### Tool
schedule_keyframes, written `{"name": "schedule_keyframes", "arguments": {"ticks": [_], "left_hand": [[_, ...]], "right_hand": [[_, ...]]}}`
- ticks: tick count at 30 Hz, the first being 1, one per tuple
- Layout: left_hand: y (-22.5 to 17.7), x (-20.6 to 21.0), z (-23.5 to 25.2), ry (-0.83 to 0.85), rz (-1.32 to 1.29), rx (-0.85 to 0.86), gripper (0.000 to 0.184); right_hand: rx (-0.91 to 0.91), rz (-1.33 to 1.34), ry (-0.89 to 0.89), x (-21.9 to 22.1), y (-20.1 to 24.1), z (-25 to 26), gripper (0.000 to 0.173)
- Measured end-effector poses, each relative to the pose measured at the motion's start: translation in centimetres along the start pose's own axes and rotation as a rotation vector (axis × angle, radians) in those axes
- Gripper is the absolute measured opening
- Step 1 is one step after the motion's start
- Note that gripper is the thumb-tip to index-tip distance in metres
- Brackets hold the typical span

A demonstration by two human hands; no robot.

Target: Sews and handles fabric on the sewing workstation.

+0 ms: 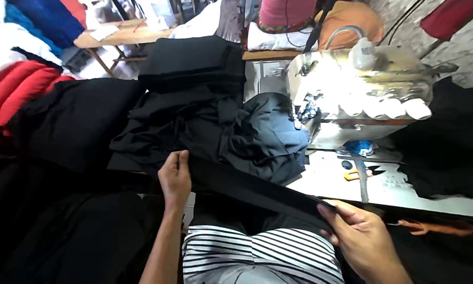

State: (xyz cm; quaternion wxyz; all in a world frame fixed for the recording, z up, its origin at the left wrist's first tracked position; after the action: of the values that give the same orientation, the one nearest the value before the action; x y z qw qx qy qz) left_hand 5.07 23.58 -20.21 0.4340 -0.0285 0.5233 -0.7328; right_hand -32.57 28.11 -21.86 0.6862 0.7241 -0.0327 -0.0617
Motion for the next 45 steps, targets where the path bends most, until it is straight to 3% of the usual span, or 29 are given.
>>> {"name": "schedule_keyframes", "arguments": {"ticks": [8, 10, 12, 14, 16, 18, 20, 22, 24, 27, 30, 33, 36, 38, 41, 45], "left_hand": [[0.0, 1.6, 0.6, 0.105, 0.024, 0.009, 0.026], [-2.2, 2.0, 0.6, 0.191, -0.041, 0.084, 0.026], [-6.5, 3.7, -1.1, 0.387, -0.245, 0.149, 0.024], [-10.9, 5.2, -4.1, 0.555, -0.504, 0.084, 0.02], [-14.2, 6.4, -6.5, 0.597, -0.726, -0.031, 0.017], [-16.6, 7.5, -8.4, 0.649, -0.84, -0.071, 0.016], [-17.7, 8.0, -9.0, 0.704, -0.829, 0.032, 0.026], [-16.2, 7.6, -7.6, 0.617, -0.749, 0.081, 0.027], [-13.3, 7.8, -6.4, 0.563, -0.684, 0.03, 0.032], [-10.9, 10.2, -9.6, 0.765, -0.749, -0.198, 0.05], [-11.0, 10.9, -12.1, 0.78, -0.981, -0.385, 0.025], [-11.6, 9.5, -11.6, 0.733, -0.854, -0.216, 0.015], [-11.9, 7.5, -9.8, 0.632, -0.614, -0.013, 0.013], [-11.6, 6.7, -9.3, 0.589, -0.558, 0.025, 0.014], [-11.1, 6.9, -10.0, 0.577, -0.532, 0.028, 0.013], [-10.8, 7.0, -10.7, 0.554, -0.514, 0.03, 0.014]], "right_hand": [[0.002, -0.047, -0.065, -3.1, -1.1, -0.5, 0.015], [-0.044, -0.112, -0.052, -2.9, -1.1, -0.5, 0.014], [-0.213, -0.342, -0.104, -3.1, -0.8, -0.3, 0.014], [-0.432, -0.501, -0.125, -2.3, 0.4, -0.6, 0.048], [-0.559, -0.289, -0.056, -0.3, 2.5, -1.2, 0.063], [-0.5, 0.034, 0.08, 2.6, 3.4, -2.5, 0.066], [-0.331, 0.221, 0.008, 4.1, 2.2, -2.6, 0.034], [-0.131, 0.475, -0.093, 3.8, 0.5, -0.8, 0.013], [-0.042, 0.568, -0.073, 3.1, -0.1, 0.3, 0.012], [-0.079, 0.519, -0.037, 2.8, 0.9, 0.6, 0.016], [-0.107, 0.509, -0.064, 3.1, 1.3, 0.4, 0.021], [-0.019, 0.524, -0.022, 2.9, 0.4, 0.1, 0.021], [-0.002, 0.434, 0.229, 2.3, 0.6, 0.4, 0.015], [-0.002, 0.394, 0.301, 1.8, 0.8, 0.6, 0.014], [0.0, 0.421, 0.184, 1.6, -0.1, 0.7, 0.009], [0.043, 0.572, 0.081, 2.0, -1.1, 0.5, 0.015]]}}
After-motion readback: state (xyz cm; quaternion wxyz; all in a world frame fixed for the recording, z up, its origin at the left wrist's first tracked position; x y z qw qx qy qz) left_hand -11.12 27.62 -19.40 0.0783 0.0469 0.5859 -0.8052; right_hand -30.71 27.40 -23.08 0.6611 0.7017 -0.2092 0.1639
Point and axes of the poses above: each hand's wrist, its own z-axis towards the middle knuckle, its own x-axis out of the palm, y = z × x, the point moved 8 cm from there along z, towards the middle knuckle, and after that the axes turned 5 degrees about -y, right-handed, at the moved point
